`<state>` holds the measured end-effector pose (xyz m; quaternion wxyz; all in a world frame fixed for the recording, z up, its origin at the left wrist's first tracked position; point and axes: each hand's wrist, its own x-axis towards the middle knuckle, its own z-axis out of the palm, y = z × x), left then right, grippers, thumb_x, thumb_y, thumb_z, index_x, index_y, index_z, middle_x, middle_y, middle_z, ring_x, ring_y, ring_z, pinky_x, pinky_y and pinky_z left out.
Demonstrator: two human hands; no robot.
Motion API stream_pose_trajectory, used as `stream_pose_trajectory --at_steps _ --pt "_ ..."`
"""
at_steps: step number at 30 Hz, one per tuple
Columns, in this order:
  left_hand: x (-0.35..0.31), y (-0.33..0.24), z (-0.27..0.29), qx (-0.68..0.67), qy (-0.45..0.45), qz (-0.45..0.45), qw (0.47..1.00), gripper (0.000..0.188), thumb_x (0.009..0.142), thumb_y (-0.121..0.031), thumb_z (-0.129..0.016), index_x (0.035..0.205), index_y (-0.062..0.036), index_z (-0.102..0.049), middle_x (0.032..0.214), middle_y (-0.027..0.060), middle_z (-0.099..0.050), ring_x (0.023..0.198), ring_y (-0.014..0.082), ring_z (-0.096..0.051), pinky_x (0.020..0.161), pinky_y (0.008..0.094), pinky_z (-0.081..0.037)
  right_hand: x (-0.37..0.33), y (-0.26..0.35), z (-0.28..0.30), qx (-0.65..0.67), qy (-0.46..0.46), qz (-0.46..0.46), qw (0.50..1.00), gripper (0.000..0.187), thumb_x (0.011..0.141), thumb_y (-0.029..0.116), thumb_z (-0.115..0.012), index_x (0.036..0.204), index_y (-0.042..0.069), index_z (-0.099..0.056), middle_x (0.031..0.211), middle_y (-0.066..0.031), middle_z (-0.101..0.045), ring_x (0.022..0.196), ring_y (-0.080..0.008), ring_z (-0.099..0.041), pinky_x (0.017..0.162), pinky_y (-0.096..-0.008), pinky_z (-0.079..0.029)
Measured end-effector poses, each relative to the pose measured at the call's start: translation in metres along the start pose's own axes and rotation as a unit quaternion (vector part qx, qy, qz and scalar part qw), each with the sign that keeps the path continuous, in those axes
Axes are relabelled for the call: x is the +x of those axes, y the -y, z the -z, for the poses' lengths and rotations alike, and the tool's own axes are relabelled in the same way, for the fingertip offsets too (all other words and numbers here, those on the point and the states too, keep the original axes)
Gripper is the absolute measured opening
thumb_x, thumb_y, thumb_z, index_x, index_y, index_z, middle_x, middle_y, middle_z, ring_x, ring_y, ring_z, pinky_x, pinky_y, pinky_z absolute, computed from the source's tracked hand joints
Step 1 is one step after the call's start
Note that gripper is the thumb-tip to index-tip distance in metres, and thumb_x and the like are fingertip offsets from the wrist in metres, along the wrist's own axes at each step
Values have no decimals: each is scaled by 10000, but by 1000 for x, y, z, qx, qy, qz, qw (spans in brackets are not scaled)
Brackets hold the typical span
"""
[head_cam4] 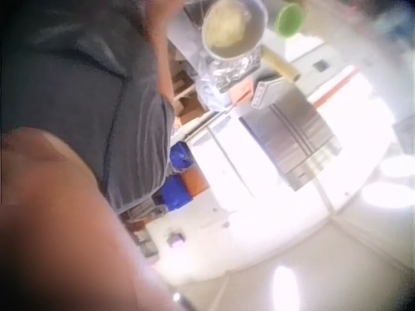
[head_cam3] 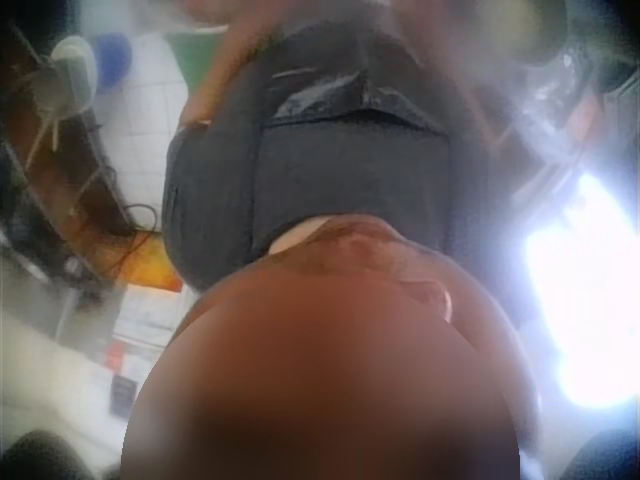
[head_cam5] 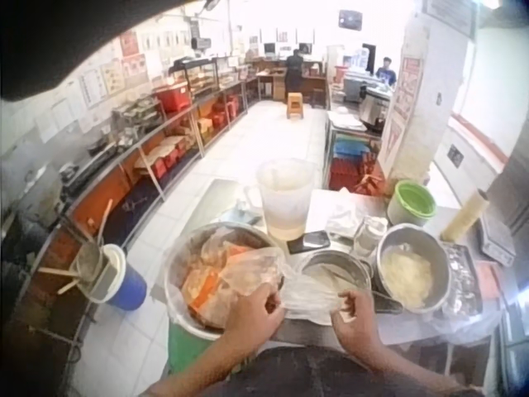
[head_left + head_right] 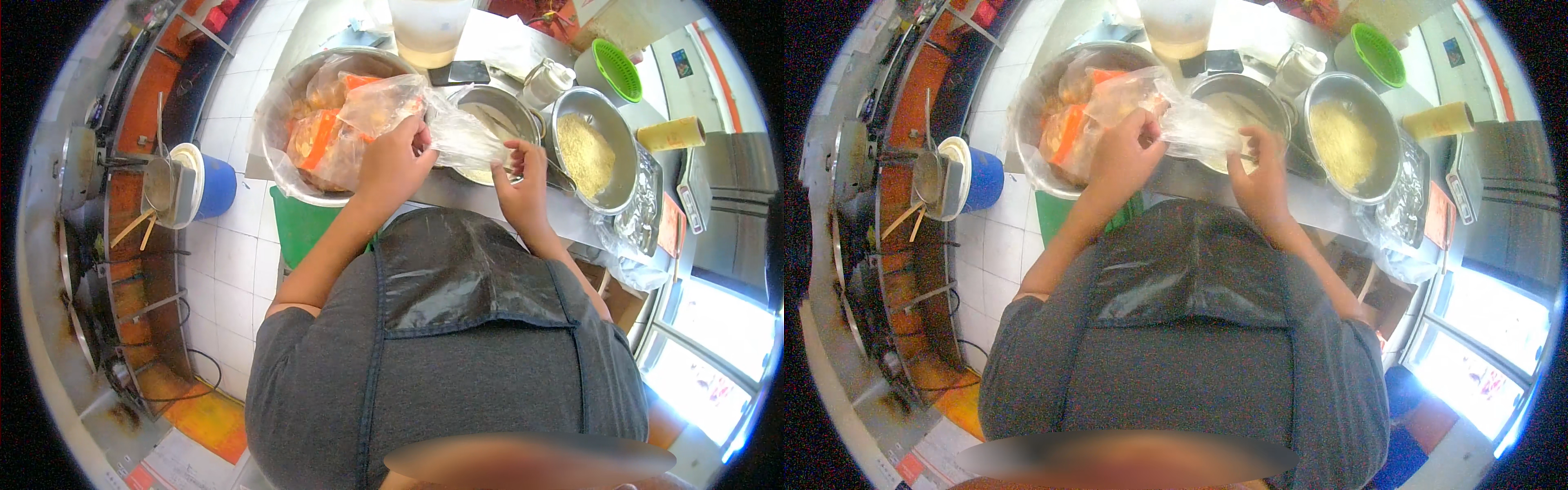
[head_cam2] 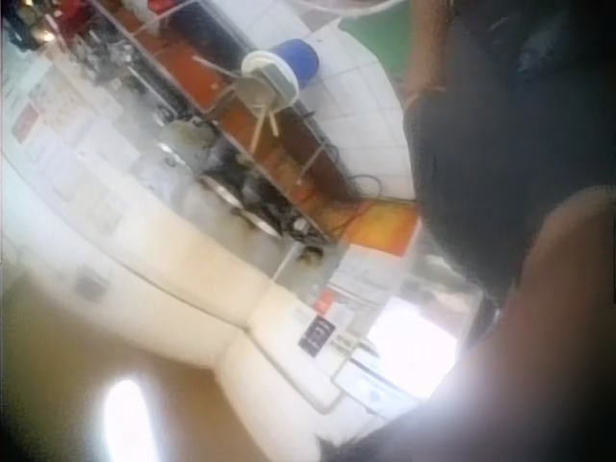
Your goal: The person puts on a plastic glove, uses a knife to cut open a plastic bag containing pieces of meat, and moves the meat into a bowl. They then walk to a stove area, pick up a packet of instant noodles, tear it open by hand, and place the dried noodles into a small bowl.
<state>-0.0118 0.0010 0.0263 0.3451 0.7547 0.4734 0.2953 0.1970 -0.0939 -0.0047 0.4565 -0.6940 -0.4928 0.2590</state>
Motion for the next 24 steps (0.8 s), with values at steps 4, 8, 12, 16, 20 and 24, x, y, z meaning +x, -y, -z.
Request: stream_pose_trajectory --at_steps 4,8,12,16,20,24 --pt "-2 -4 -16 -65 26 15 997 166 821 -170 -694 919 -48 -641 751 102 -671 685 259 -666 640 370 -516 1 27 7 -145 -52 386 909 240 808 18 -633 1046 49 -624 970 -139 -605 869 -320 -604 785 -368 -493" --pt "-8 -23 -21 -132 -26 -99 986 138 853 -137 -690 955 -48 -667 767 110 -670 649 238 -656 589 350 -509 -2 37 -4 -140 115 303 936 286 810 -29 -591 1093 7 -614 1098 -214 -611 1031 -391 -608 887 -402 -506" --pt "-10 -31 -12 -89 -77 -226 967 121 862 -101 -686 976 -60 -673 789 111 -659 636 256 -647 586 361 -511 -9 34 -10 73 126 216 965 322 937 -41 -491 1252 -20 -558 1199 -180 -617 1103 -299 -609 978 -385 -474" --pt "-5 -24 -20 -60 -113 -336 933 141 853 -102 -682 989 -67 -669 791 109 -641 636 284 -640 582 384 -508 0 31 -19 273 53 96 956 380 1023 13 -458 1400 -31 -472 1323 -129 -583 1201 -199 -555 1036 -363 -435" --pt "-12 -21 -23 13 10 -334 943 236 827 -118 -684 1062 -113 -691 760 97 -620 651 303 -640 574 419 -503 17 36 -16 501 40 -81 861 385 1017 43 -483 1399 -1 -492 1326 -117 -585 1205 -210 -572 1021 -333 -459" --pt "-9 -25 -25 -3 -35 -312 950 195 769 -125 -719 964 -122 -707 786 106 -657 652 303 -649 580 410 -522 22 28 -14 649 101 -152 739 397 1037 154 -476 1414 29 -463 1318 -126 -584 1210 -255 -572 1015 -378 -471"
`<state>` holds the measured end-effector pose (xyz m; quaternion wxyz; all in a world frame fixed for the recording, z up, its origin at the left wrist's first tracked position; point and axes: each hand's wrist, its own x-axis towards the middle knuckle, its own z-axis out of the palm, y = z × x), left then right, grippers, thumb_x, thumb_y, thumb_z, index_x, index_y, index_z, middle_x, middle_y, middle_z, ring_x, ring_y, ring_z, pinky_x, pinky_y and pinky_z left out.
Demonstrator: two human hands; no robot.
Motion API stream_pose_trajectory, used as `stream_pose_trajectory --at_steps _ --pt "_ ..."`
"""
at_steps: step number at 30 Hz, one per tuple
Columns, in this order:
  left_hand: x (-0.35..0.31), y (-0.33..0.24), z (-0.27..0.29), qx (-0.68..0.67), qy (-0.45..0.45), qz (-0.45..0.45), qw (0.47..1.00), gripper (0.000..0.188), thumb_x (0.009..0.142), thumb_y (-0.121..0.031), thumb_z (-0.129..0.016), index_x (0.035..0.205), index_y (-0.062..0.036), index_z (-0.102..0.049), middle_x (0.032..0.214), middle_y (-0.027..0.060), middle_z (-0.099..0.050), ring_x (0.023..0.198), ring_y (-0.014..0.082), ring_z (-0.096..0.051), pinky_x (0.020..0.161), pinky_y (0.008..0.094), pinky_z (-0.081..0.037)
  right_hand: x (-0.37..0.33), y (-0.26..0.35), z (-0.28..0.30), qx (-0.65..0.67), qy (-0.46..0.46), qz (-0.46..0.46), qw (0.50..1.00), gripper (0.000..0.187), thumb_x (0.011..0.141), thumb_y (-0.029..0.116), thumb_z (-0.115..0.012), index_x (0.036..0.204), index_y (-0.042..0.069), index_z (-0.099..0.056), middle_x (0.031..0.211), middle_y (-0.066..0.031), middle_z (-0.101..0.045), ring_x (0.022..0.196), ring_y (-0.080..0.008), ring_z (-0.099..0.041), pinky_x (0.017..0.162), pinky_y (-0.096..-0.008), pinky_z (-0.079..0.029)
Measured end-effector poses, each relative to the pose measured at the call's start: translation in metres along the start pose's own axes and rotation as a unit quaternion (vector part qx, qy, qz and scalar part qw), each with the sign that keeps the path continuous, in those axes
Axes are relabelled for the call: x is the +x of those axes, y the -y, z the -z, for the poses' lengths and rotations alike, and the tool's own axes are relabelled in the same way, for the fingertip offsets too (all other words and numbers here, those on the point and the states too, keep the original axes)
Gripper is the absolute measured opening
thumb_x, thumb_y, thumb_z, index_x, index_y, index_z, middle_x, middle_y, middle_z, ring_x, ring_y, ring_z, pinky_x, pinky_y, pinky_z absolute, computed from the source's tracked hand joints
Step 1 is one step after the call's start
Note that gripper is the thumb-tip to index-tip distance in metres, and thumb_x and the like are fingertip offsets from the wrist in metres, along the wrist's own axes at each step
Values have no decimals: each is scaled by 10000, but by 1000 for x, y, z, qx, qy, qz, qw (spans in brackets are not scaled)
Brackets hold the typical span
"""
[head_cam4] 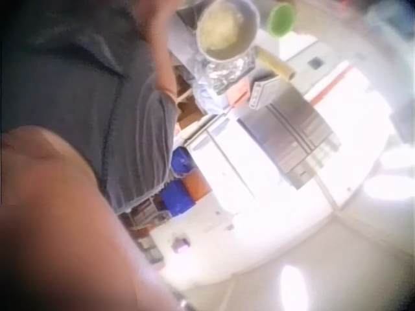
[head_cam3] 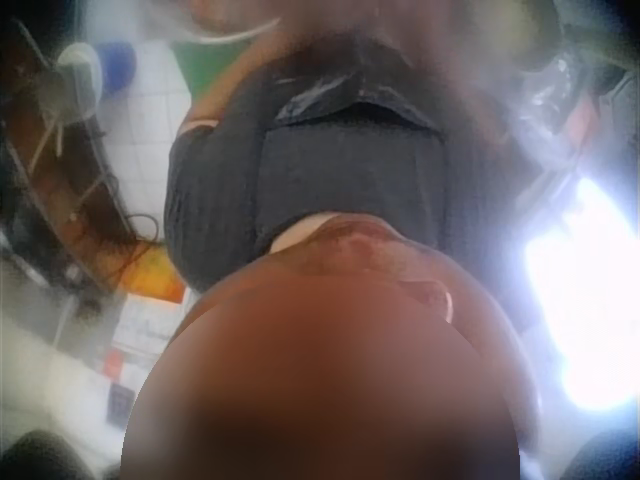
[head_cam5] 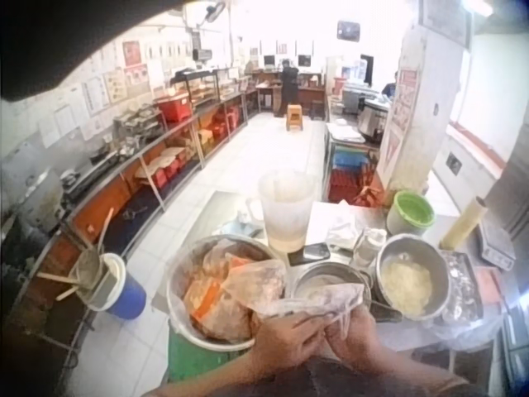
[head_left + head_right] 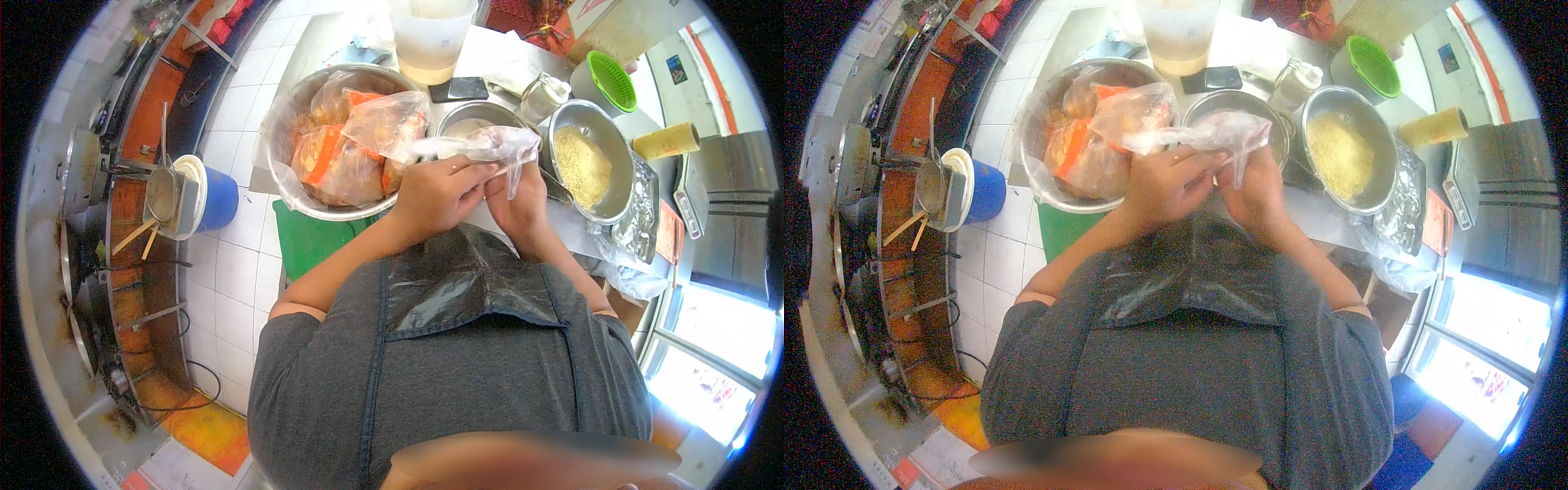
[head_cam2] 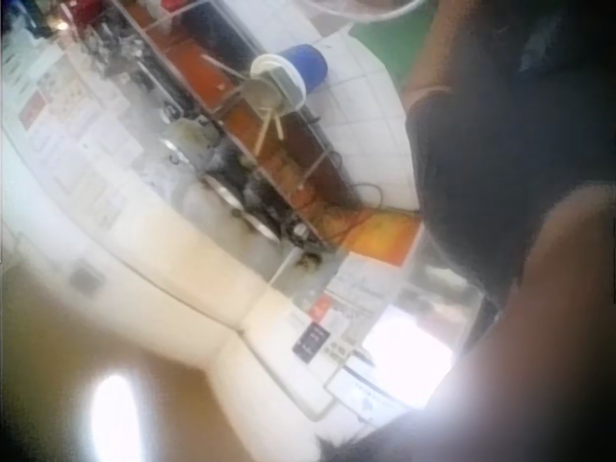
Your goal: The person puts on a plastic glove, uses a knife to cut open a plastic bag containing pieces of meat, and moves the meat into a bowl. They then walk to a stove area, pick up a packet of instant noodles, tear it open by hand, and place the dried noodles into a small bowl.
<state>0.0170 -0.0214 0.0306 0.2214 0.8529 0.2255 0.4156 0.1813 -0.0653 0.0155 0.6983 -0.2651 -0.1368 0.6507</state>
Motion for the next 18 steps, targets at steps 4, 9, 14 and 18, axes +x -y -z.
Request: stream_pose_trajectory --at_steps 4,9,14,18 --pt "6 -1 4 27 -39 11 999 210 753 -92 -711 962 -106 -689 878 84 -670 725 282 -670 615 391 -536 -9 -1 -15 84 42 -89 992 523 1077 410 -315 1394 24 -470 1376 -142 -551 1266 -275 -533 1104 -413 -392" --pt "7 10 2 29 -59 -37 997 202 761 -88 -711 962 -86 -689 875 83 -669 747 283 -669 639 389 -539 11 -2 -5 -23 -6 14 1000 477 1083 378 -320 1371 38 -489 1379 -107 -558 1269 -241 -535 1083 -400 -421" --pt "5 7 -9 2 -9 -5 1000 174 780 -76 -700 953 -72 -684 884 85 -668 748 293 -667 651 398 -539 23 10 36 40 162 5 986 476 1058 421 -361 1361 80 -498 1343 -92 -580 1225 -246 -555 1039 -408 -428" --pt "5 13 -6 -33 -10 -27 999 175 788 -75 -698 962 -65 -682 926 100 -674 791 306 -673 682 397 -549 6 21 -18 77 104 -81 988 580 1035 518 -337 1425 105 -453 1433 -128 -509 1349 -309 -466 1059 -416 -416"
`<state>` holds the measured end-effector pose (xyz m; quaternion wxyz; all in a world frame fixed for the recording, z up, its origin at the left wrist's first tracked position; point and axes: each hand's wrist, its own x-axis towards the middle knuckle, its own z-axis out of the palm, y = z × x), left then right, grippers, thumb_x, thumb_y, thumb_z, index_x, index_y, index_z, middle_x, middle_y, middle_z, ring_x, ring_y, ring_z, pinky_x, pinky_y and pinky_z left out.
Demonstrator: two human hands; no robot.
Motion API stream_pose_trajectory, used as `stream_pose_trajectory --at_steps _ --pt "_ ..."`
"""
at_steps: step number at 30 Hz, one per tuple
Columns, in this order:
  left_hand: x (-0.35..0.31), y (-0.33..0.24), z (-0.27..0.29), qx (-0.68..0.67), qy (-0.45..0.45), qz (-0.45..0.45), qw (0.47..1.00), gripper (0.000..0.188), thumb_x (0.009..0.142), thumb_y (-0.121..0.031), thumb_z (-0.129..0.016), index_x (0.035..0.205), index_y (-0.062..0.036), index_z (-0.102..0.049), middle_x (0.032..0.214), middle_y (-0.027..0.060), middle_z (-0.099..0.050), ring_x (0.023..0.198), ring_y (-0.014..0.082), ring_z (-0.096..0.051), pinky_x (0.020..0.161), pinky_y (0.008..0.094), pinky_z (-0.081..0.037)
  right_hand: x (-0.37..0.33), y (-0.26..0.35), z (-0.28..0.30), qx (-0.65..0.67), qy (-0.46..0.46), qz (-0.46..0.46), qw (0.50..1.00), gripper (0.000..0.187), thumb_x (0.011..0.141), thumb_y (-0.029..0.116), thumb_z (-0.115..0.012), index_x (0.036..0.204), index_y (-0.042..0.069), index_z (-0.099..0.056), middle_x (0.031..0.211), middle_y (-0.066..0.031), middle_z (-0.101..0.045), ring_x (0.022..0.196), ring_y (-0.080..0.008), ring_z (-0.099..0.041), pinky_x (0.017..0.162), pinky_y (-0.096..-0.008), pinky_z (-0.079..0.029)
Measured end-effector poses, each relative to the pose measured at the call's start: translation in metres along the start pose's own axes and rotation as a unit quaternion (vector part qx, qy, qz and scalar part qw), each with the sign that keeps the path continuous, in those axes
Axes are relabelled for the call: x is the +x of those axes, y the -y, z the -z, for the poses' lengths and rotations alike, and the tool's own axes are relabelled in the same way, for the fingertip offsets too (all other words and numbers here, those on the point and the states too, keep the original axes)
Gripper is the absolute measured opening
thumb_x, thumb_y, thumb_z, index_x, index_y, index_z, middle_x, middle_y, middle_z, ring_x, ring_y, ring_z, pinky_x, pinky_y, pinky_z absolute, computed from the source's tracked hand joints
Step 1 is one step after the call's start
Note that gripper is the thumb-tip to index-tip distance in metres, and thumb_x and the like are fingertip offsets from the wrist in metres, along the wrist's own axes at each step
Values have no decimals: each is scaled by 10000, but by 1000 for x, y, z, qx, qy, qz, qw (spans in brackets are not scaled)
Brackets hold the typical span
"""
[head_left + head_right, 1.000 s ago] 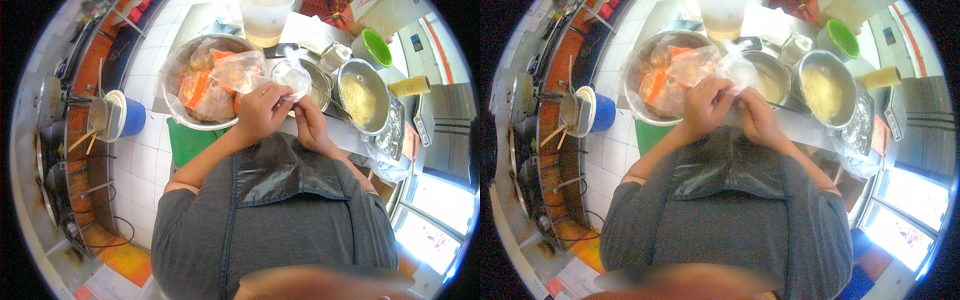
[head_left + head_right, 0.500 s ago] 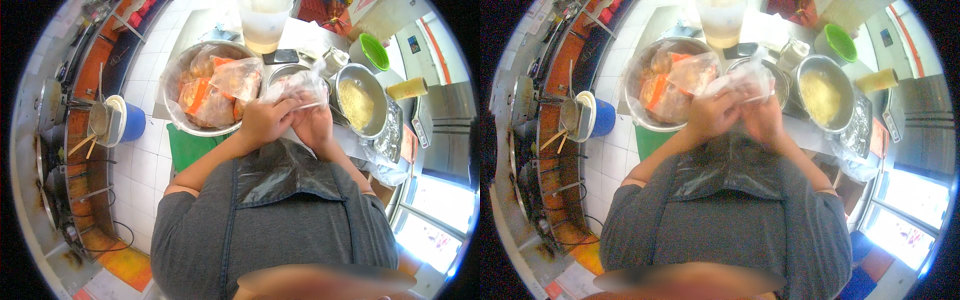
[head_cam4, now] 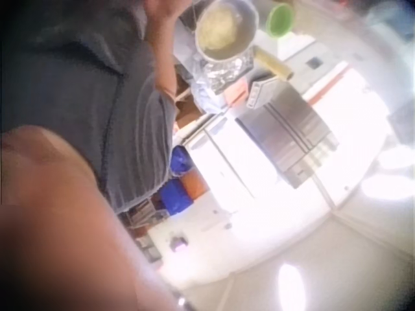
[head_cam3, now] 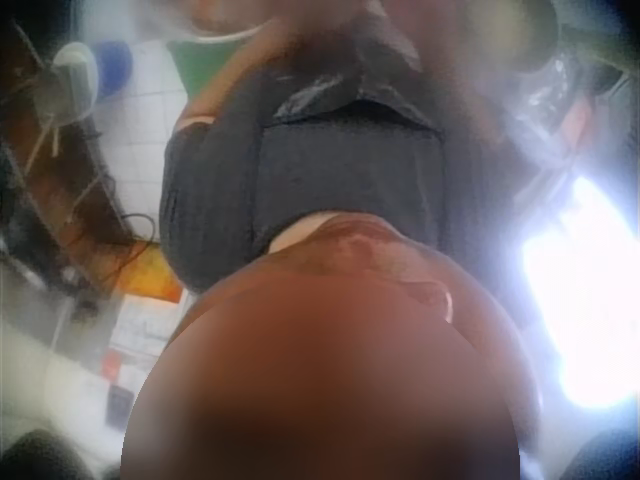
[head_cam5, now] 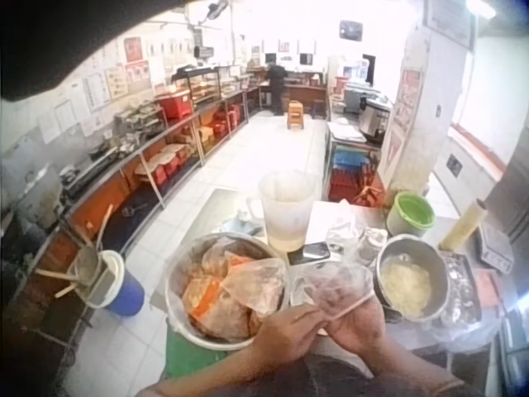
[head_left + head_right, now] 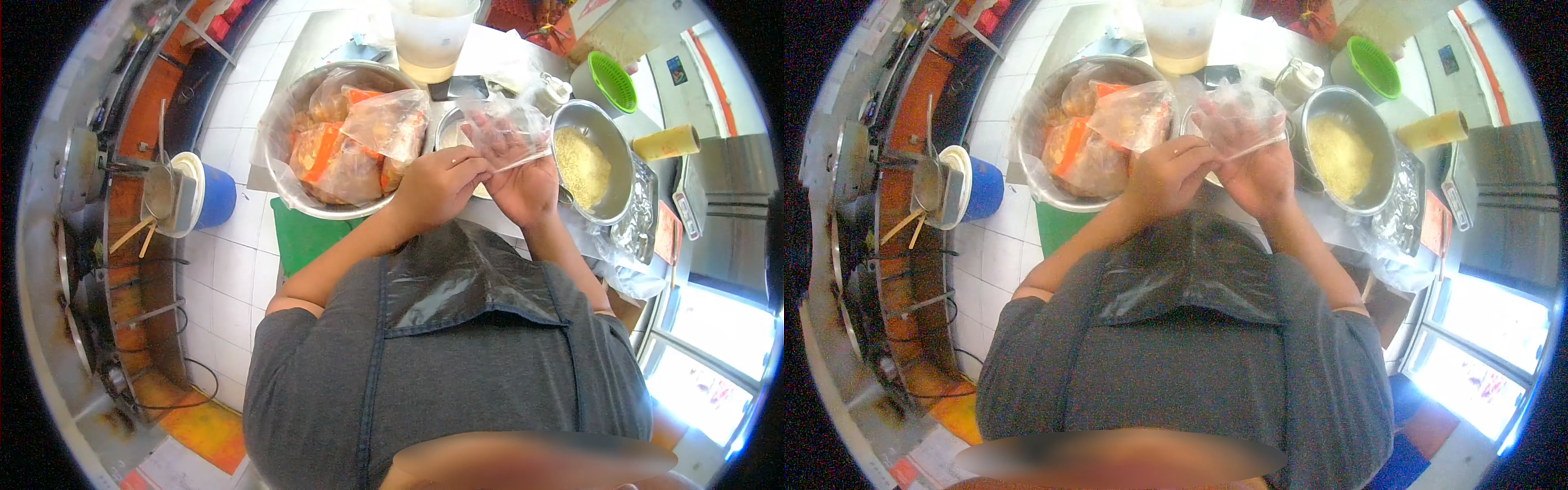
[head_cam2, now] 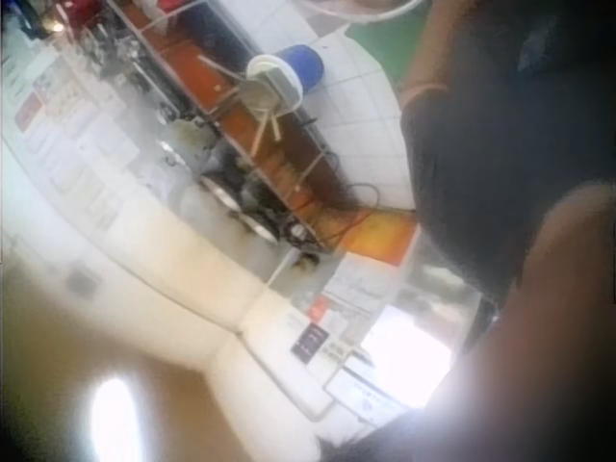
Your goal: The person puts on a plastic glove, uses a knife to cut open a plastic bag containing pieces of meat, and moves the meat into a bowl. They then walk to a stove area, pick up a packet of instant noodles, tear it open by hand, and place the dried noodles into a small bowl.
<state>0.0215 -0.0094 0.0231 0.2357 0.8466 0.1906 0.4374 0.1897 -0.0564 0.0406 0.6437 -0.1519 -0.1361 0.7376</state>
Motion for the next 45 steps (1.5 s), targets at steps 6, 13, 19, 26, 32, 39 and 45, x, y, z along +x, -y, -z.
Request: stream_pose_trajectory --at_steps 6,13,19,26,32,39,45 --pt "-10 17 -10 -37 37 -68 996 177 822 -100 -698 995 -60 -697 980 130 -692 860 330 -684 740 409 -561 5 -14 39 -124 -93 76 985 537 1050 428 -379 1432 54 -433 1523 -184 -401 1404 -377 -386 1114 -505 -387" --pt "-18 40 -4 -179 -150 228 945 498 945 -245 -688 1323 -16 -460 953 64 -591 856 137 -567 744 299 -490 4 -24 11 -85 27 -77 993 956 879 836 -214 1574 179 -217 1550 -179 -345 1375 -421 -394 1131 -572 -320" --pt "-15 43 7 -291 -36 343 892 189 980 -200 -647 998 -20 -592 802 15 -612 712 79 -566 658 231 -478 -5 -11 9 -93 62 -107 988 906 888 804 -313 1583 234 -199 1556 -189 -336 1359 -430 -407 1145 -599 -287" --pt "-26 47 -5 -266 -137 321 898 182 989 -214 -634 971 -38 -596 776 8 -620 678 62 -562 618 218 -452 -1 -13 52 -186 -26 24 982 650 1007 561 -430 1445 82 -461 1374 -161 -552 1295 -275 -502 1129 -431 -384" --pt "-21 37 9 -344 10 404 847 255 1009 -268 -589 912 -33 -604 746 6 -622 646 67 -550 600 225 -443 3 -14 30 -173 -66 62 981 627 1001 533 -469 1450 95 -457 1348 -141 -567 1116 -241 -575 969 -382 -475" --pt "-27 37 16 -123 -56 292 947 282 935 -195 -638 720 -18 -598 617 43 -576 583 97 -518 556 296 -428 3 7 23 10 20 54 998 696 985 518 -503 1502 75 -362 1491 -191 -421 1373 -330 -390 1161 -450 -312" --pt "-20 31 21 -45 -63 283 956 296 898 -191 -666 689 1 -584 583 125 -527 539 172 -521 534 332 -414 -9 7 -1 -19 106 17 994 689 988 546 -462 1573 277 -220 1586 -202 -265 1476 -350 -250 1125 -679 -250"
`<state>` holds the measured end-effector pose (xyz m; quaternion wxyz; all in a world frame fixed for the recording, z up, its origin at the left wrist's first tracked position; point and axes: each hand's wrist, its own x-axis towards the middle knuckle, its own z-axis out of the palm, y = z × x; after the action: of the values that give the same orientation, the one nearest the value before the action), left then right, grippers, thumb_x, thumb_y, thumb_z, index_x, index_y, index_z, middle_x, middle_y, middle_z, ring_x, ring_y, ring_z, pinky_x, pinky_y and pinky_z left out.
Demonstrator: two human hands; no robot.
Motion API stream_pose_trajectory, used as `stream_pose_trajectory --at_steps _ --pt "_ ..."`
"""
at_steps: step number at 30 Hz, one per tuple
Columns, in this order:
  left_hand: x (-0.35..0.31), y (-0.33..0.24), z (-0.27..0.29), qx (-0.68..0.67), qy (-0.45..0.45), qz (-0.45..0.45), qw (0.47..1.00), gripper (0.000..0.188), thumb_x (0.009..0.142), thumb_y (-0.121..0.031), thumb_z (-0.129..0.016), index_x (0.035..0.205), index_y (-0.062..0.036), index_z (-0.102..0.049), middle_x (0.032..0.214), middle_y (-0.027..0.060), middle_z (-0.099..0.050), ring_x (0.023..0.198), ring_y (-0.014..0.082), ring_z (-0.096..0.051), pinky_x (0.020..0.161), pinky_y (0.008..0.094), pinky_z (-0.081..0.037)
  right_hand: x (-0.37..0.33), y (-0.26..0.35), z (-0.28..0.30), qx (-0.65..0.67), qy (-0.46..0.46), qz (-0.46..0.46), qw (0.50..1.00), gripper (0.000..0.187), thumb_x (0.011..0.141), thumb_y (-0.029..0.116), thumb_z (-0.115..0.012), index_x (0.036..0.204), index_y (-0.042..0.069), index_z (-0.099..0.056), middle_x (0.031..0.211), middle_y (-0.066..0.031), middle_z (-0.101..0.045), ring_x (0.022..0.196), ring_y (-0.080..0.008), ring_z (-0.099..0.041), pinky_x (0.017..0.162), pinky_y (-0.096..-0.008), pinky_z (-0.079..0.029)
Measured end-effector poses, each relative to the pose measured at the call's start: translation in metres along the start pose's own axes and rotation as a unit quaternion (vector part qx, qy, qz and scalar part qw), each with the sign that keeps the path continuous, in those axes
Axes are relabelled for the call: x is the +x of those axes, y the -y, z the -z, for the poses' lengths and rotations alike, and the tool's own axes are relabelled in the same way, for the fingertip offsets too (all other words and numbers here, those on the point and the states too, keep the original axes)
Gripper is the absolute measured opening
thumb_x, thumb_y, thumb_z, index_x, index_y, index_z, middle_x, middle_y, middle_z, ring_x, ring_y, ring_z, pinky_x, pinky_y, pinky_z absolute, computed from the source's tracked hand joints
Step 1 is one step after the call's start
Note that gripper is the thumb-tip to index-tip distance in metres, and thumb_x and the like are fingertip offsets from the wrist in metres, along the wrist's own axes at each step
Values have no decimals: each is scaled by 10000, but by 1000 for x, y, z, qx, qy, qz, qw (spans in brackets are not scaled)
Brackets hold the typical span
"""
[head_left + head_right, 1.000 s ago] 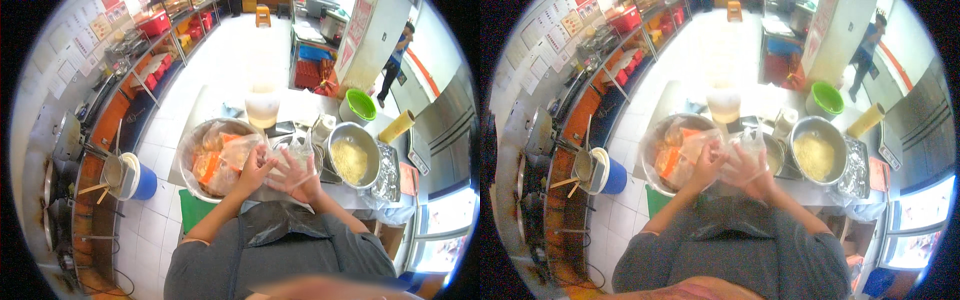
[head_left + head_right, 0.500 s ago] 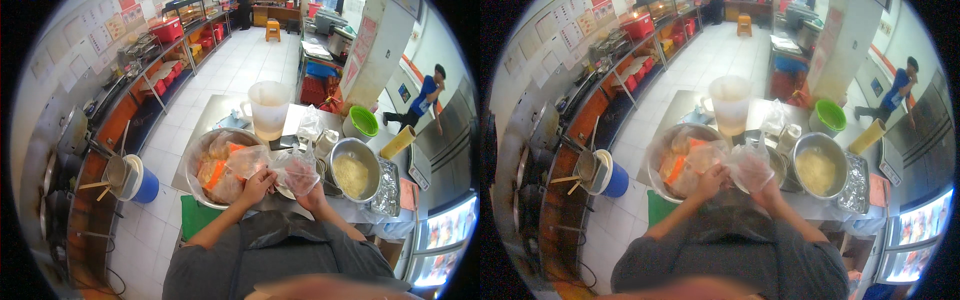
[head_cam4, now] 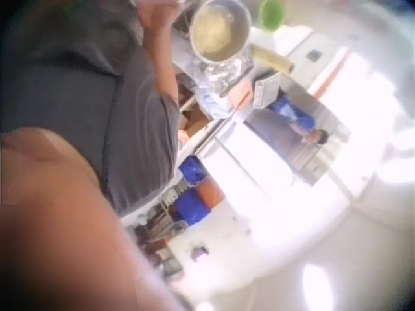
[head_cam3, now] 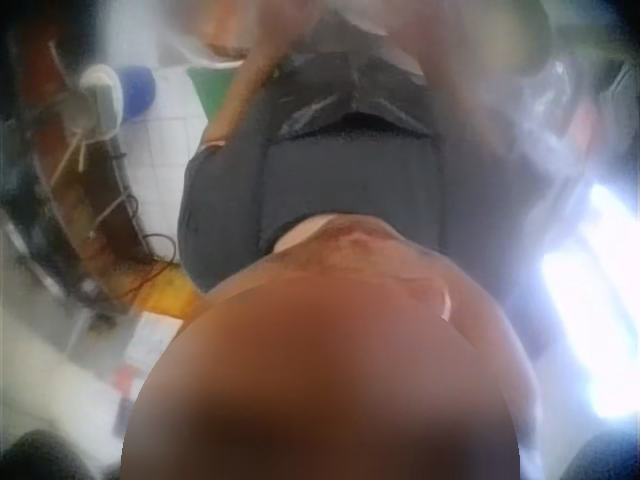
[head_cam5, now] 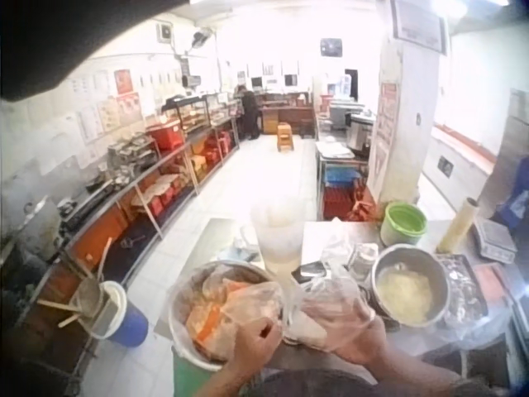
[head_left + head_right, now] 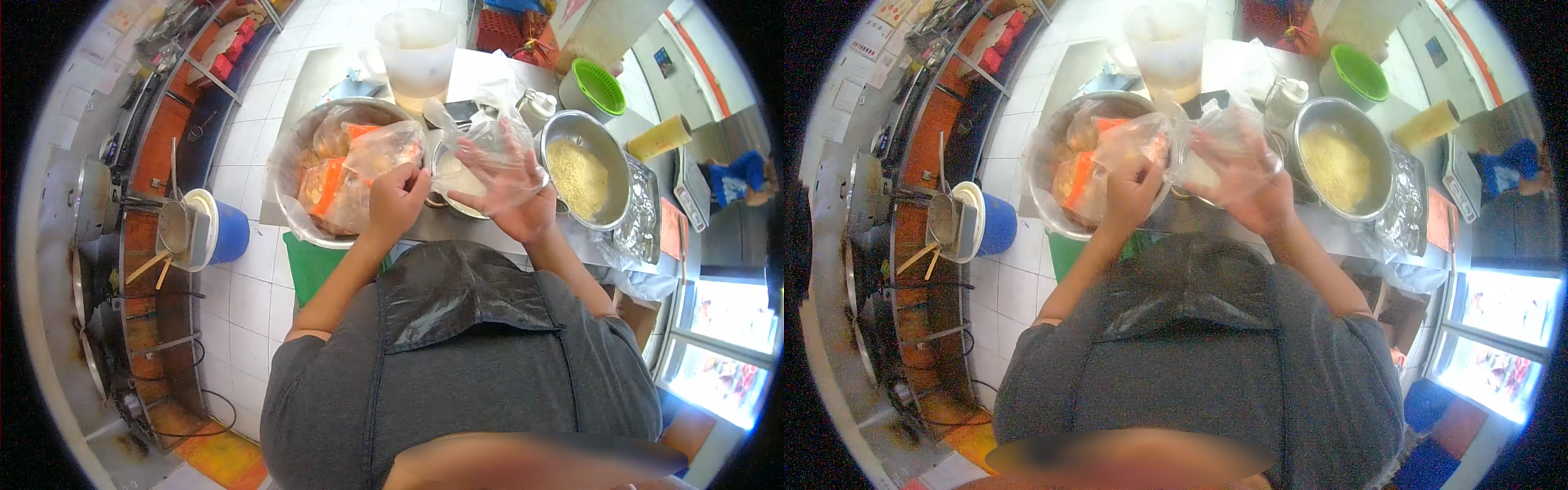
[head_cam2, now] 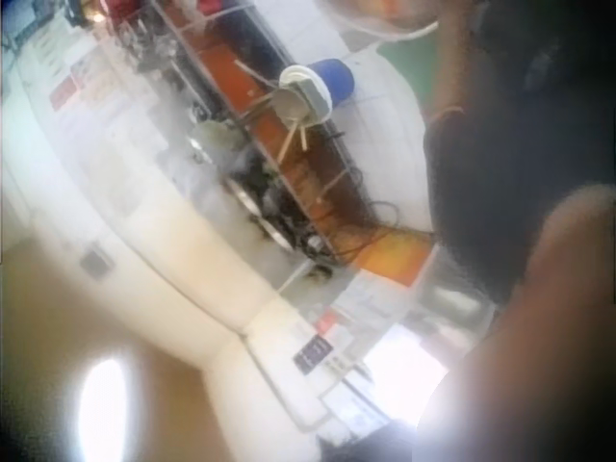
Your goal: The person puts on a plastic glove, uses a knife to cut open a plastic bag containing pieces of meat, and moves the meat into a bowl. They then walk to a stove area, pick up a packet of instant noodles, tear it open by hand, and place the dried noodles into a small bowl.
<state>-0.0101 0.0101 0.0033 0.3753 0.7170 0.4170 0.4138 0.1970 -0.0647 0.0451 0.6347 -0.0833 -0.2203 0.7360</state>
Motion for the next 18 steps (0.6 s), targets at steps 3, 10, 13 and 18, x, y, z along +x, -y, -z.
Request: stream_pose_trajectory --at_steps 3,10,13,18 --pt "-6 -13 4 4 20 -124 992 265 885 -192 -674 697 -23 -592 608 115 -565 546 226 -556 534 350 -440 0 -1 2 -39 33 -5 999 701 1004 488 -450 1593 300 -120 1621 -191 -184 1488 -344 -222 1128 -681 -237" --pt "13 -69 -39 13 62 -274 960 181 856 -186 -693 952 -52 -616 863 118 -659 721 320 -643 613 406 -507 18 -9 13 -117 -39 9 992 686 1036 465 -383 1599 186 -109 1628 -155 -201 1490 -330 -230 1182 -530 -254" --pt "19 -70 -46 69 68 -278 956 313 864 -117 -654 1168 -70 -602 898 156 -651 804 364 -651 676 451 -518 24 -4 14 -196 -54 49 978 645 1050 440 -360 1594 175 -136 1630 -131 -208 1493 -329 -220 1176 -548 -261" --pt "20 -67 -52 13 117 -350 929 194 858 -57 -635 1052 -49 -627 881 168 -647 806 382 -638 686 451 -506 34 9 4 -175 -139 138 965 596 1040 492 -360 1553 204 -265 1626 -81 -222 1485 -349 -222 1102 -709 -294"
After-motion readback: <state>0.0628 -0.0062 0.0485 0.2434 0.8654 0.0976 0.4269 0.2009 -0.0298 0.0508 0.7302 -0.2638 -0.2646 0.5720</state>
